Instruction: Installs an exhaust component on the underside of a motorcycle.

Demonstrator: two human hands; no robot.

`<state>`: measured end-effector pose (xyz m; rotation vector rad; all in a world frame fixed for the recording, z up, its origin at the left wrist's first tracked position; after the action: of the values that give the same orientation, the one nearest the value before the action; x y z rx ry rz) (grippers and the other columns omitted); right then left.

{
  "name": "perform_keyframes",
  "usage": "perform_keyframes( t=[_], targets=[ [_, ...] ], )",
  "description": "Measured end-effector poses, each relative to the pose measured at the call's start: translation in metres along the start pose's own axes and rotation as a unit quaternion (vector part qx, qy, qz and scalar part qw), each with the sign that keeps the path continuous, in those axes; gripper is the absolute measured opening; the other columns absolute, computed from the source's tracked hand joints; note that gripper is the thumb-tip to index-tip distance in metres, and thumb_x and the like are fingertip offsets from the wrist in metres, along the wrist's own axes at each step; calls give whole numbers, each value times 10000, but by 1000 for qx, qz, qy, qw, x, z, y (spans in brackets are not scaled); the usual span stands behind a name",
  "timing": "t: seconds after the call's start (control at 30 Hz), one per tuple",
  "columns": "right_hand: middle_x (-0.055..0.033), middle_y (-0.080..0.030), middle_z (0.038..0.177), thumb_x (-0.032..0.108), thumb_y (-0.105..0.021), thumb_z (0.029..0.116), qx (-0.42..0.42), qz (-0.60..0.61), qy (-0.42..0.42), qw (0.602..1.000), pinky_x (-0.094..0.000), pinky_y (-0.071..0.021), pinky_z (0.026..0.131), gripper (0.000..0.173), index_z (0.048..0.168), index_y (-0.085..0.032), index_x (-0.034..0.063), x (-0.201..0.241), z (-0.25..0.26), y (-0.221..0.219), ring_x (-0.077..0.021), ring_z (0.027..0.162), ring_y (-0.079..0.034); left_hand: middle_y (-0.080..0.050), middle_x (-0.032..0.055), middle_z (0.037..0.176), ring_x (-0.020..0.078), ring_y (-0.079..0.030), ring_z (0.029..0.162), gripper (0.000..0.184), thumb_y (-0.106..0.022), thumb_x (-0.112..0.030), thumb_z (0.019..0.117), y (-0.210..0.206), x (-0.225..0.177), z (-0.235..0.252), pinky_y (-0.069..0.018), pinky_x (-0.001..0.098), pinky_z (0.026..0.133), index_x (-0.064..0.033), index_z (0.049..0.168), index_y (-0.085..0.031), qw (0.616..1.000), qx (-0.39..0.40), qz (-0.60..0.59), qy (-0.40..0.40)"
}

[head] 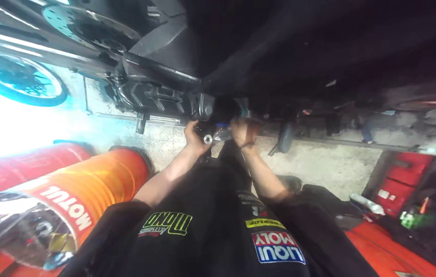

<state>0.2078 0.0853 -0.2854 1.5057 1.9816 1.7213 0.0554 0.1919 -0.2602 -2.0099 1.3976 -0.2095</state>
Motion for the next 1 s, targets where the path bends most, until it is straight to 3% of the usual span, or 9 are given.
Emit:
perform_keyframes(
  t=[0.1,0.17,0.3,0.37,0.5,0.6,0.7,0.83,1.0],
  targets=[
    [-116,-669,740,295,-522,1004,-46,123,21,991,-515,-557,701,384,749,-668,48,19,-23,-15,-269,739,-680,-648,175,1169,352,-647,1047,657,-428,-676,857,1,2,-5,-540,619,833,-158,1233,-577,997,-7,-72,-6],
    [-141,-695,825,282,-491,1030,-67,179,-25,981,-548,-550,782,369,882,-706,21,13,-11,-19,-279,820,-691,-605,217,1287,422,-600,1169,691,-430,-661,860,-5,6,-4,-488,695,917,-142,1301,-546,993,14,-115,-7],
    [-100,-683,738,213,-522,998,-121,188,39,974,-435,-575,720,363,722,-671,32,26,-30,-27,-228,740,-688,-639,185,1202,361,-638,1095,654,-448,-656,853,3,15,-12,-535,625,869,-133,1226,-570,986,-22,-165,-3],
    [-148,-685,830,247,-471,1046,-73,224,-38,971,-490,-562,788,381,881,-701,-8,14,-21,-29,-258,814,-681,-572,234,1349,436,-575,1227,719,-428,-657,869,2,18,-14,-467,697,971,-127,1347,-513,984,-21,-178,15],
    [-75,-664,701,191,-497,1002,-137,214,64,965,-433,-553,727,367,705,-661,52,31,-39,-33,-205,710,-669,-655,162,1135,321,-652,1047,604,-436,-627,874,10,22,-11,-548,582,848,-127,1181,-583,984,-21,-176,-10],
    [-102,-654,741,246,-453,1051,-104,254,-53,960,-483,-559,714,386,822,-679,33,19,-23,-32,-231,722,-662,-583,224,1335,406,-593,1207,703,-404,-649,873,8,26,-16,-508,631,944,-123,1326,-520,981,-10,-189,44],
    [-75,-649,702,269,-487,1035,-122,219,8,968,-441,-568,663,406,726,-652,62,27,-39,-28,-208,687,-667,-645,185,1165,341,-654,1045,632,-431,-640,868,10,28,-18,-559,568,831,-123,1199,-580,982,-13,-188,30],
    [-136,-681,809,286,-455,1051,-29,203,-48,978,-536,-552,780,404,870,-702,22,13,-30,-19,-277,802,-679,-591,220,1327,419,-604,1179,727,-425,-697,876,1,23,-23,-508,652,925,-170,1369,-512,991,-49,-119,25],
    [-63,-665,683,368,-524,994,-32,25,111,993,-534,-544,738,441,659,-639,106,33,-54,-6,-246,707,-682,-645,204,1257,366,-650,1116,650,-449,-627,918,4,12,-14,-548,591,890,-131,1325,-561,999,34,-15,-26]
  ],
)
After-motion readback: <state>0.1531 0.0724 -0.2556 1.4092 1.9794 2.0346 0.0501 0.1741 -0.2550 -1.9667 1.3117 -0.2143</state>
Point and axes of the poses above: each hand's wrist, its own z-axis towards the middle knuckle, its own y-axis out of the back of the hand, x = y × z, the point moved 2 cm from there along z, towards the middle knuckle
